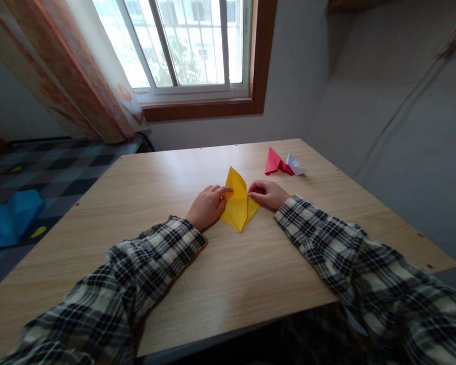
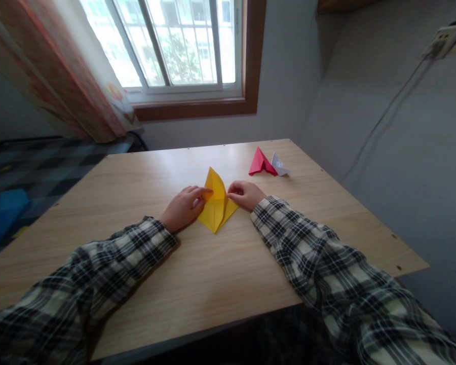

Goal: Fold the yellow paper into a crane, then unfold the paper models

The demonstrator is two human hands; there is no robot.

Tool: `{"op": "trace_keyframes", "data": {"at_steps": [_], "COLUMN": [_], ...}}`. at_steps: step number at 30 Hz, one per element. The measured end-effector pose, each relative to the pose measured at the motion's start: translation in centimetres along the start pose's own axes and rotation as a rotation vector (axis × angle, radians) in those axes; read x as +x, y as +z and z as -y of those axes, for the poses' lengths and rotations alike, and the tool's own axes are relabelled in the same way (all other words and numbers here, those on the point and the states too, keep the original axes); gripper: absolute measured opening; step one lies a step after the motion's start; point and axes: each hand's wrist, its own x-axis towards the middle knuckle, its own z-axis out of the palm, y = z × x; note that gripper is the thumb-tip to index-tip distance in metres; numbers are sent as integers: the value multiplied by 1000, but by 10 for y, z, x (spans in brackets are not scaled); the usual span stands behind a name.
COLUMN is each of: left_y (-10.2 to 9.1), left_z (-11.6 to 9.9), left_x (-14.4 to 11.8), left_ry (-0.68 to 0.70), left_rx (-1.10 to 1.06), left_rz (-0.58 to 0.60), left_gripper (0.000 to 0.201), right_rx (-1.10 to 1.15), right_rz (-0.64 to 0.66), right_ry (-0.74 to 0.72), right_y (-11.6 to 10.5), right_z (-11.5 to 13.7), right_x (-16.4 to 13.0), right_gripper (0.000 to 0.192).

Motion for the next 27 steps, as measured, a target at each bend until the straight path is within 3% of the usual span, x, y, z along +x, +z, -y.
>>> {"op": "trace_keyframes", "data": {"at_steps": [16, 27], "left_y": [-1, 1], "left_z": [-1, 0], "left_x": [0, 0], "left_ry": [12, 17], "left_rx": [-9, -1], "left_rz": [-4, -1], "left_gripper": [31, 29], "right_rx": [-287, -395], "right_rz": [-70, -49], "right_ry": [-142, -221], "right_y": [9, 9], "right_z": [-2, 2], "right_x": [-1, -3], "right_gripper": [6, 13]}}
